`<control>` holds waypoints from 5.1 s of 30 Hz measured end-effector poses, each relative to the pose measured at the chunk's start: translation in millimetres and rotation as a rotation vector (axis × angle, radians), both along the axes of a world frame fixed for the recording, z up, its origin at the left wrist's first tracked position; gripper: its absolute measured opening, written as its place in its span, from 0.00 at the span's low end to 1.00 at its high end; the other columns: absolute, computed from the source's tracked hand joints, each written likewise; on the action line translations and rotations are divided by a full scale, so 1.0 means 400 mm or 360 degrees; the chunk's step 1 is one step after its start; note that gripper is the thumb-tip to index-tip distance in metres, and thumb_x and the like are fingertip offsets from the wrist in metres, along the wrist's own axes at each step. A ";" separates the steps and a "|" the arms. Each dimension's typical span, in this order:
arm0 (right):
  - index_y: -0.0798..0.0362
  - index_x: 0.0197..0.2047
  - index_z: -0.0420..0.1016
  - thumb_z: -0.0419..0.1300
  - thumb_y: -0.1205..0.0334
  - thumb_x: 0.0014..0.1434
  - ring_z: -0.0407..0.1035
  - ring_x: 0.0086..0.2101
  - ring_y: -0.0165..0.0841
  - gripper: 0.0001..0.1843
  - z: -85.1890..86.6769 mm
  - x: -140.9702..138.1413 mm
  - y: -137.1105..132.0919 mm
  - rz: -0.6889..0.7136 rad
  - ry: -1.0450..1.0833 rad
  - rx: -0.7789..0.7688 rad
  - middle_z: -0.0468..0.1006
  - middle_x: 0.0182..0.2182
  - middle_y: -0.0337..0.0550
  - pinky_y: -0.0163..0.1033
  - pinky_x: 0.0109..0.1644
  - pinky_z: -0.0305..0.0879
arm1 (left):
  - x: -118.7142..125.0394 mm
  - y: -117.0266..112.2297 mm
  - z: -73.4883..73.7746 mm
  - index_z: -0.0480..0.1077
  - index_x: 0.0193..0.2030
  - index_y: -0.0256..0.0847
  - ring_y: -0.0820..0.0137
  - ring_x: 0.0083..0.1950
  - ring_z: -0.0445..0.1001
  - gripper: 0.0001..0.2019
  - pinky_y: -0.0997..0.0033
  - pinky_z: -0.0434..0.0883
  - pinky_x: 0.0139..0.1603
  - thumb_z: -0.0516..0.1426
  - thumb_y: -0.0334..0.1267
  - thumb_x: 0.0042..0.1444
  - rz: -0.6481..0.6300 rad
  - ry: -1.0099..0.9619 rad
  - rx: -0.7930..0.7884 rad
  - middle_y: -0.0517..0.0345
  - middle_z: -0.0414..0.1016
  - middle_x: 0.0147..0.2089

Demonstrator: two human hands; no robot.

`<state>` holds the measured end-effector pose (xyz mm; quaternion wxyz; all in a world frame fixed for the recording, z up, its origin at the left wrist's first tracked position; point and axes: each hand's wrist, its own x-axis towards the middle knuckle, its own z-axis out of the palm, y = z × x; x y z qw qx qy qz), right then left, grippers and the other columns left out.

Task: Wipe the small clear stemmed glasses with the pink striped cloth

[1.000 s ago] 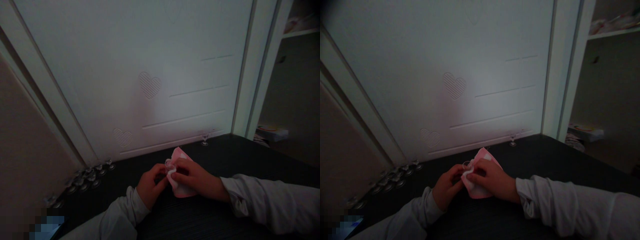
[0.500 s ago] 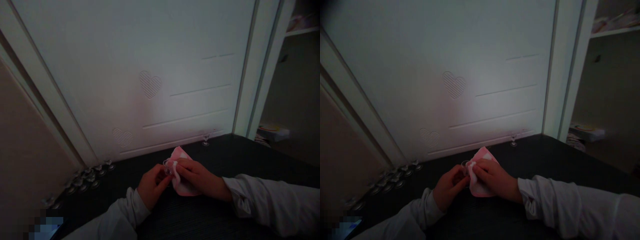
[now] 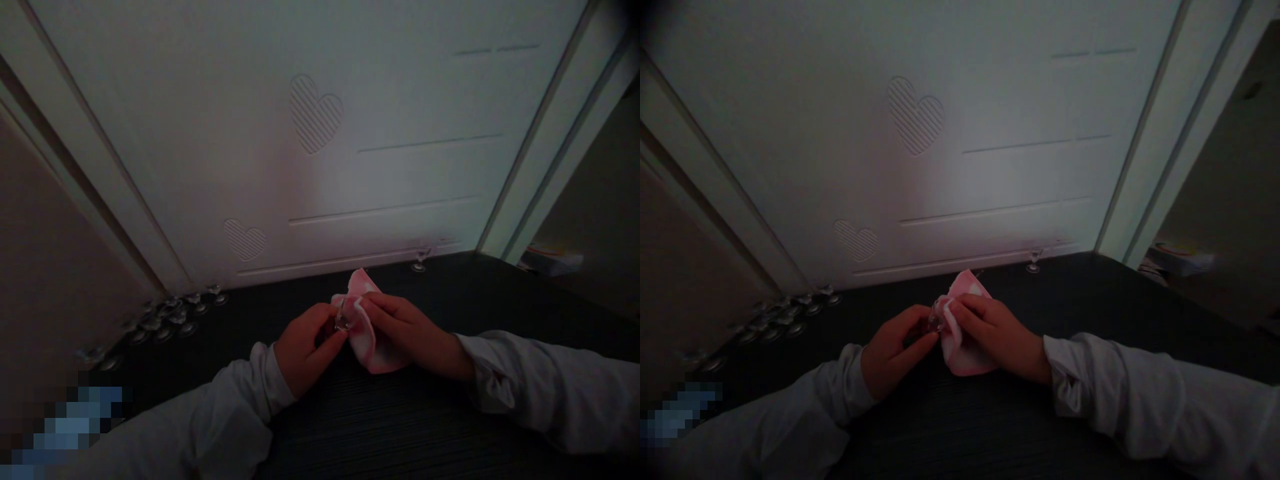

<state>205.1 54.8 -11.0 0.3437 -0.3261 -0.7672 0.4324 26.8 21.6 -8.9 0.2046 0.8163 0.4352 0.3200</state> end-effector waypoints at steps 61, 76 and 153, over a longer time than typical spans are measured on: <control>0.54 0.42 0.66 0.54 0.59 0.53 0.66 0.35 0.34 0.13 -0.005 0.013 0.010 -0.0092 -0.0008 0.0154 0.72 0.35 0.42 0.38 0.38 0.62 | 0.005 0.019 -0.018 0.62 0.39 0.38 0.74 0.29 0.66 0.11 0.72 0.65 0.30 0.54 0.41 0.50 0.0009 -0.0479 -0.0442 0.60 0.67 0.31; 0.52 0.43 0.65 0.50 0.60 0.56 0.66 0.36 0.33 0.11 0.001 0.017 0.005 -0.0027 -0.0115 0.0195 0.71 0.37 0.42 0.41 0.40 0.62 | 0.011 0.003 -0.003 0.64 0.42 0.38 0.73 0.29 0.65 0.12 0.71 0.66 0.32 0.55 0.36 0.49 0.0082 0.0019 0.0006 0.61 0.67 0.29; 0.52 0.44 0.64 0.56 0.62 0.52 0.65 0.37 0.34 0.14 -0.028 0.004 0.025 0.0136 0.0212 -0.0117 0.69 0.36 0.41 0.40 0.40 0.62 | 0.000 0.051 -0.026 0.62 0.34 0.36 0.75 0.25 0.65 0.13 0.74 0.60 0.25 0.54 0.45 0.48 0.0104 -0.0802 -0.0639 0.61 0.68 0.23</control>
